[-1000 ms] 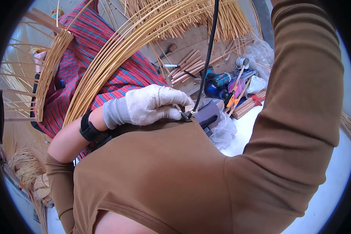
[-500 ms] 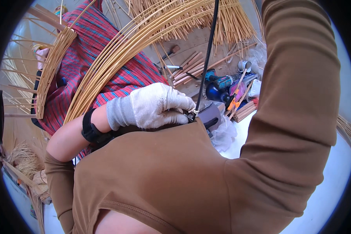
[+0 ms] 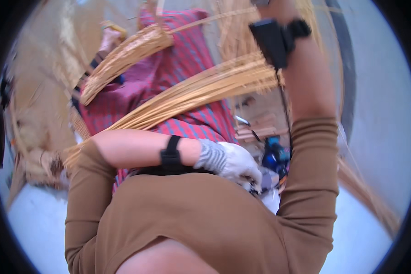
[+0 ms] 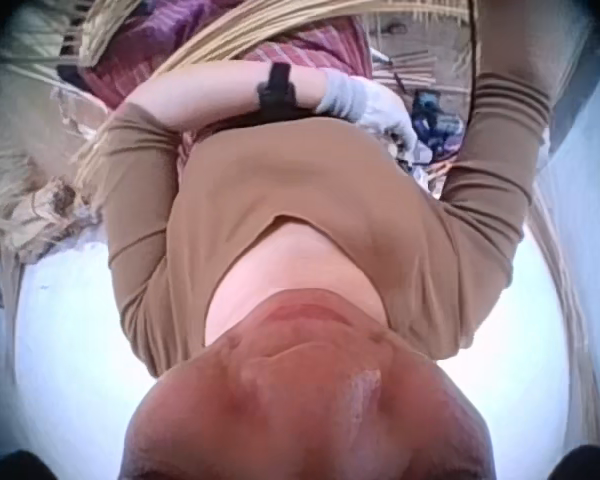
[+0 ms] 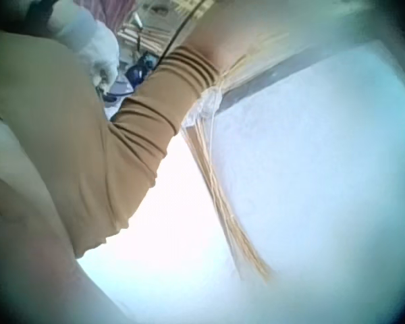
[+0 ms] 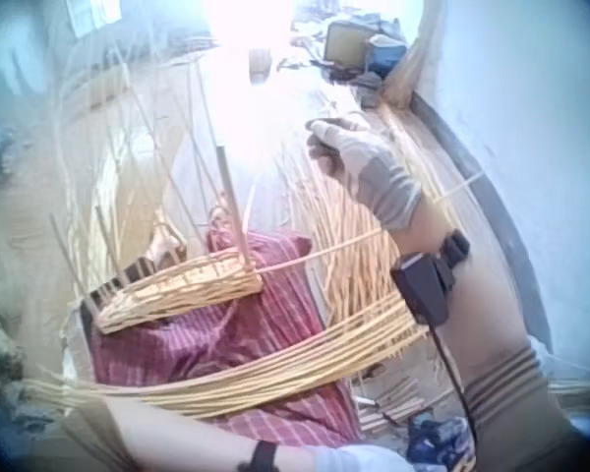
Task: The person weaves a wicker basket by hand, using pliers to trim reed ends, sorting through bundles of long reeds, and measuring the basket's progress with a tape measure.
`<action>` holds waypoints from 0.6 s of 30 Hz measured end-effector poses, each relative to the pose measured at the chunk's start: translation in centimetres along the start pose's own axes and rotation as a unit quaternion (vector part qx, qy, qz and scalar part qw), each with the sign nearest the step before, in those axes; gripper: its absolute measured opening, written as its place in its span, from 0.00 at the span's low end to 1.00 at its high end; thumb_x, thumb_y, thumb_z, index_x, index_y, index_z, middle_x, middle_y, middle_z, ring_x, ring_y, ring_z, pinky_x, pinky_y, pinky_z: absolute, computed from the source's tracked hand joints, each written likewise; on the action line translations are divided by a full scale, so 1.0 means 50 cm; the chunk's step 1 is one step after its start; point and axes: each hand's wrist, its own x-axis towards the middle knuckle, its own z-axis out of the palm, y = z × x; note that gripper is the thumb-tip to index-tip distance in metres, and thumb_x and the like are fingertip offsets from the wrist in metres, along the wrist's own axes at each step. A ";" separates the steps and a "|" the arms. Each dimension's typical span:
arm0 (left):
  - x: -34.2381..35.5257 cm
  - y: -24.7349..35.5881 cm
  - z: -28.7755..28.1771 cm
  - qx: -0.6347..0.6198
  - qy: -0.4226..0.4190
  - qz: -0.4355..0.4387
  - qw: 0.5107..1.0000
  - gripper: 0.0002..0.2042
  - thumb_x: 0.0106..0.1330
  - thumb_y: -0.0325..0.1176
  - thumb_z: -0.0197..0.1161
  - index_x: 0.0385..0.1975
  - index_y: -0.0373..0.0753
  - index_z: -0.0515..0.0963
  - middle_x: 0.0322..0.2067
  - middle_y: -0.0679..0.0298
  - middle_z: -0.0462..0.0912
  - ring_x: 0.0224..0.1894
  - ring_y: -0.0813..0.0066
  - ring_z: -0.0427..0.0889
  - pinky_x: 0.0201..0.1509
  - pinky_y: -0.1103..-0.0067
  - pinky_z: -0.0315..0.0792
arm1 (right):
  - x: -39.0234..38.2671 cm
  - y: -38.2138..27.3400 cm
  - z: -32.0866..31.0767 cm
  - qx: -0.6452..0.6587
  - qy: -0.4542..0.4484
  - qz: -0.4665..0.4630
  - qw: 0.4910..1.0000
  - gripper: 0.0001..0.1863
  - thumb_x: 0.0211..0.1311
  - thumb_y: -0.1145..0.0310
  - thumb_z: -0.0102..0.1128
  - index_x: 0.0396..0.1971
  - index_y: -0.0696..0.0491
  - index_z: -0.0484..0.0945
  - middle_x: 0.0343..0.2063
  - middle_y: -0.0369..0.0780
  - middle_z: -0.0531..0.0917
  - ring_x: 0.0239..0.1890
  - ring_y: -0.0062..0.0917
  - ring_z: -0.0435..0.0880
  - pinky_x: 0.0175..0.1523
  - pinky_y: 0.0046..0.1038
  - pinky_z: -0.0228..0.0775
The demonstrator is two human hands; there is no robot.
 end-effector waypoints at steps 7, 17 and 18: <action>-0.037 -0.028 0.014 -0.038 0.046 -0.023 0.998 0.19 0.67 0.39 0.65 0.56 0.41 0.82 0.49 0.57 0.88 0.51 0.59 0.85 0.53 0.68 0.76 | -0.012 0.015 0.461 0.192 -0.165 0.005 0.967 0.12 0.76 0.65 0.60 0.50 0.54 0.83 0.33 0.33 0.85 0.32 0.14 0.82 0.35 0.16 0.74; -0.133 0.040 -0.052 -0.159 0.213 0.139 0.954 0.17 0.74 0.41 0.64 0.48 0.31 0.83 0.42 0.55 0.87 0.44 0.67 0.85 0.43 0.71 0.79 | 0.036 0.109 0.446 -0.037 -0.130 -0.024 0.990 0.11 0.71 0.69 0.61 0.46 0.58 0.84 0.31 0.37 0.87 0.30 0.18 0.84 0.34 0.22 0.78; -0.119 0.046 -0.056 -0.127 0.227 0.165 0.951 0.18 0.74 0.42 0.64 0.48 0.32 0.83 0.40 0.55 0.86 0.44 0.67 0.86 0.43 0.71 0.80 | 0.057 0.102 0.432 -0.054 -0.139 -0.026 0.988 0.11 0.70 0.68 0.61 0.46 0.58 0.84 0.31 0.37 0.87 0.30 0.19 0.84 0.35 0.23 0.78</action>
